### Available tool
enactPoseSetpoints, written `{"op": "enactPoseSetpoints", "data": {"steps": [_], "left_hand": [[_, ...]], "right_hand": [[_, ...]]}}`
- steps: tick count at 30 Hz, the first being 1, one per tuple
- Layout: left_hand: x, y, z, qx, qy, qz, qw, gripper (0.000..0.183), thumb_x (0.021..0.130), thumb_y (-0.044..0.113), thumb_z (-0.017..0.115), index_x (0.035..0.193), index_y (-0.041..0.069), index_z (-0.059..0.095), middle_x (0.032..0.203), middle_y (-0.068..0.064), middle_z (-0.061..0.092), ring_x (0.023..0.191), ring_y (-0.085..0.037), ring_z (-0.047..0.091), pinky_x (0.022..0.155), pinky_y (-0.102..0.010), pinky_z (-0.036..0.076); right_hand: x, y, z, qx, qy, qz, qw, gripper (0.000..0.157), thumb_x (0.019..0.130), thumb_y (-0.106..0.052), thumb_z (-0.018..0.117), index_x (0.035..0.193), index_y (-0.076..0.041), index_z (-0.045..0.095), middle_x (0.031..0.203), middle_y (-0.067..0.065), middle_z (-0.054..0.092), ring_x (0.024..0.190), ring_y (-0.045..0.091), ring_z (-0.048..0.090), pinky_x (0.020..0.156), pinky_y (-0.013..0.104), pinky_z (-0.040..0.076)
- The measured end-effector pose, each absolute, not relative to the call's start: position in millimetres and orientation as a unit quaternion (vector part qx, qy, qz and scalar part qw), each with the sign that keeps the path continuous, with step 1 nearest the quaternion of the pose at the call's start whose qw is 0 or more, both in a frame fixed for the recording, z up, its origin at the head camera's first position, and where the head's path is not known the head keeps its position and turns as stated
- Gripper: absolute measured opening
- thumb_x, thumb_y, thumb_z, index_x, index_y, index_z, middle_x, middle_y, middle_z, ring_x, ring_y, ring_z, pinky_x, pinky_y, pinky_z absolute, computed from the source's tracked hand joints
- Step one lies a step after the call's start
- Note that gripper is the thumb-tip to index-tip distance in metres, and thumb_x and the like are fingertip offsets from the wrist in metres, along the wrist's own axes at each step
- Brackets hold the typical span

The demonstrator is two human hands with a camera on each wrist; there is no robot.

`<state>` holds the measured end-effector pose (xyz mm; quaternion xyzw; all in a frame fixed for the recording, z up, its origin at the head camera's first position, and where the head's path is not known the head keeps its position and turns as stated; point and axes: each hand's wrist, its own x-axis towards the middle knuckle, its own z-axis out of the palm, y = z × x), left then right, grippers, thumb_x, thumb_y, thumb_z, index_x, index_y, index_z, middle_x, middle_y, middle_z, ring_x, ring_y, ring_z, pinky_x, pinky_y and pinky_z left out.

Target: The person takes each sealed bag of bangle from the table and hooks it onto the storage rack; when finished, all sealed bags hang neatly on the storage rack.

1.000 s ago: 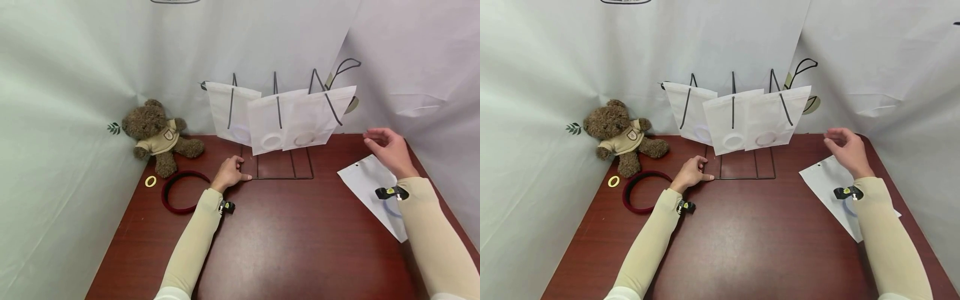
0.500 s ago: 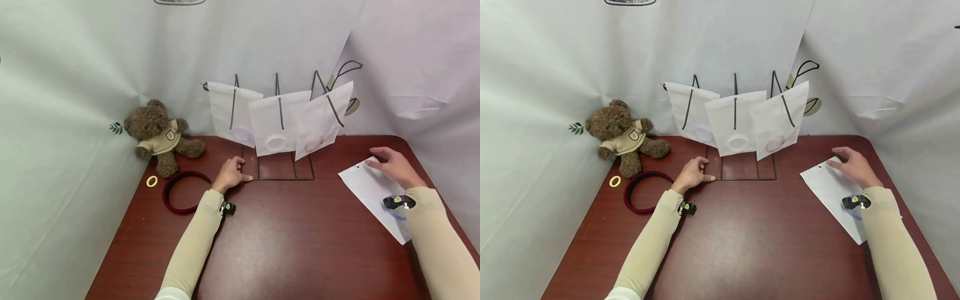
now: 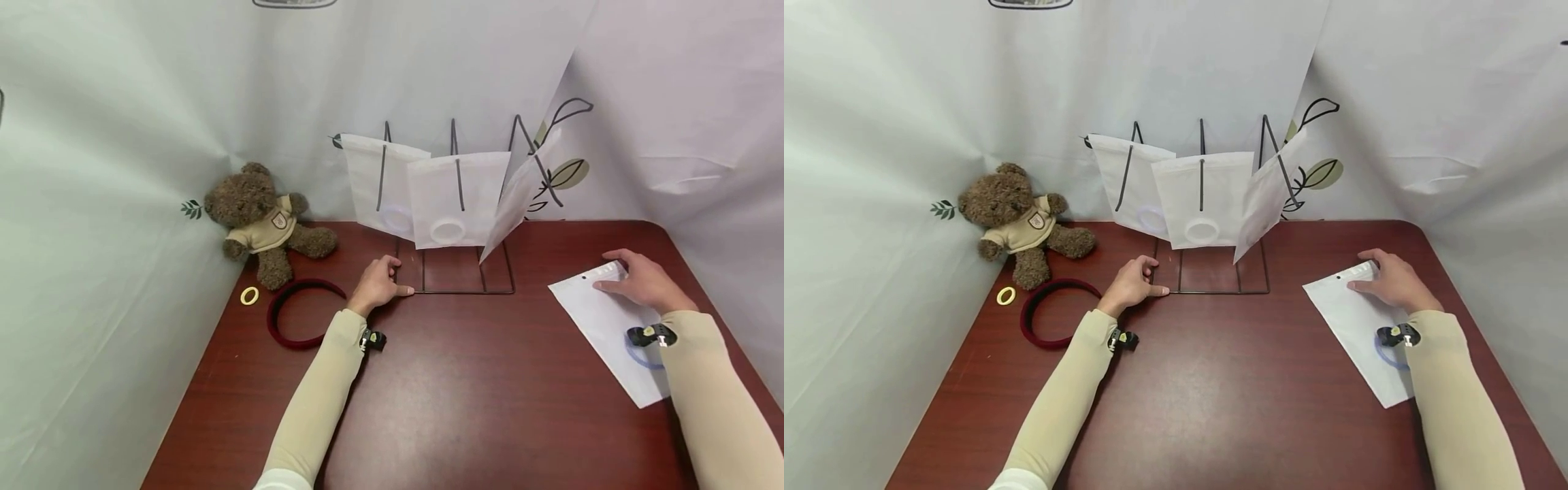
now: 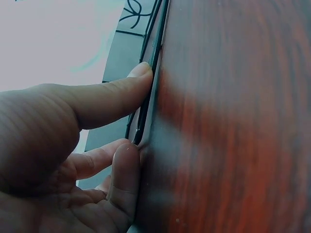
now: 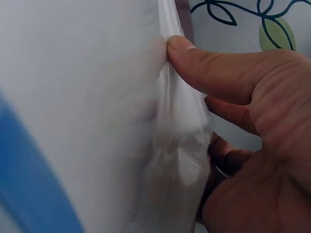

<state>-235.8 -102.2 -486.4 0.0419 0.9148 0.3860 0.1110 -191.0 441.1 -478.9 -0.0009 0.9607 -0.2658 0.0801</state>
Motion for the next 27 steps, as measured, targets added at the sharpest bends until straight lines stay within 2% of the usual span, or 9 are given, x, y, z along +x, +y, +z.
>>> {"op": "enactPoseSetpoints", "data": {"steps": [7, 11, 13, 15, 19, 24, 27], "left_hand": [[-234, -103, -487, 0.040, 0.916, 0.384, 0.111, 0.070, 0.080, 0.028, 0.095, 0.139, 0.012, 0.061, 0.114, -0.008, 0.056, 0.103, -0.027, 0.052, 0.092, -0.040, 0.044], [-235, -103, -488, 0.041, 0.916, 0.383, 0.110, 0.070, 0.080, 0.029, 0.095, 0.139, 0.012, 0.061, 0.115, -0.008, 0.056, 0.103, -0.027, 0.052, 0.093, -0.040, 0.044], [-236, -103, -488, 0.042, 0.917, 0.383, 0.109, 0.070, 0.080, 0.029, 0.095, 0.139, 0.012, 0.061, 0.115, -0.008, 0.056, 0.103, -0.027, 0.052, 0.093, -0.041, 0.044], [-237, -103, -489, 0.044, 0.917, 0.382, 0.109, 0.070, 0.080, 0.029, 0.095, 0.139, 0.012, 0.061, 0.115, -0.008, 0.056, 0.103, -0.027, 0.052, 0.093, -0.041, 0.044], [-237, -103, -489, 0.045, 0.918, 0.379, 0.110, 0.070, 0.081, 0.030, 0.095, 0.139, 0.012, 0.060, 0.115, -0.008, 0.056, 0.103, -0.026, 0.052, 0.093, -0.040, 0.044], [-237, -102, -488, 0.044, 0.918, 0.379, 0.106, 0.070, 0.081, 0.029, 0.095, 0.139, 0.012, 0.061, 0.116, -0.008, 0.056, 0.103, -0.027, 0.052, 0.094, -0.041, 0.045], [-237, -102, -487, 0.045, 0.919, 0.379, 0.103, 0.071, 0.080, 0.029, 0.095, 0.139, 0.011, 0.061, 0.115, -0.009, 0.056, 0.103, -0.027, 0.052, 0.094, -0.041, 0.045]], "right_hand": [[-182, 443, -480, 0.019, 0.958, -0.274, 0.087, 0.068, 0.098, -0.038, 0.076, 0.146, 0.004, 0.051, 0.149, 0.041, 0.044, 0.137, 0.060, 0.038, 0.108, 0.077, 0.031], [-177, 435, -472, 0.015, 0.951, -0.299, 0.073, 0.062, 0.100, -0.040, 0.074, 0.141, 0.002, 0.055, 0.144, 0.038, 0.050, 0.131, 0.058, 0.043, 0.104, 0.074, 0.035], [-175, 429, -466, 0.016, 0.948, -0.311, 0.060, 0.058, 0.100, -0.041, 0.073, 0.137, 0.000, 0.057, 0.140, 0.035, 0.054, 0.125, 0.051, 0.048, 0.098, 0.067, 0.041], [-173, 422, -460, 0.014, 0.948, -0.315, 0.040, 0.052, 0.100, -0.041, 0.074, 0.132, -0.002, 0.060, 0.134, 0.031, 0.059, 0.114, 0.041, 0.052, 0.090, 0.052, 0.046], [-169, 409, -448, 0.000, 0.947, -0.322, -0.006, 0.039, 0.100, -0.034, 0.076, 0.126, -0.008, 0.065, 0.118, 0.018, 0.068, 0.090, 0.019, 0.056, 0.070, 0.029, 0.044], [-165, 395, -431, -0.023, 0.933, -0.358, -0.025, 0.032, 0.100, -0.028, 0.076, 0.126, -0.012, 0.067, 0.094, -0.006, 0.070, 0.073, 0.014, 0.057, 0.060, 0.028, 0.045], [-162, 388, -423, -0.027, 0.928, -0.371, -0.022, 0.031, 0.101, -0.028, 0.075, 0.127, -0.013, 0.066, 0.088, -0.010, 0.069, 0.070, 0.017, 0.058, 0.057, 0.030, 0.046]]}}
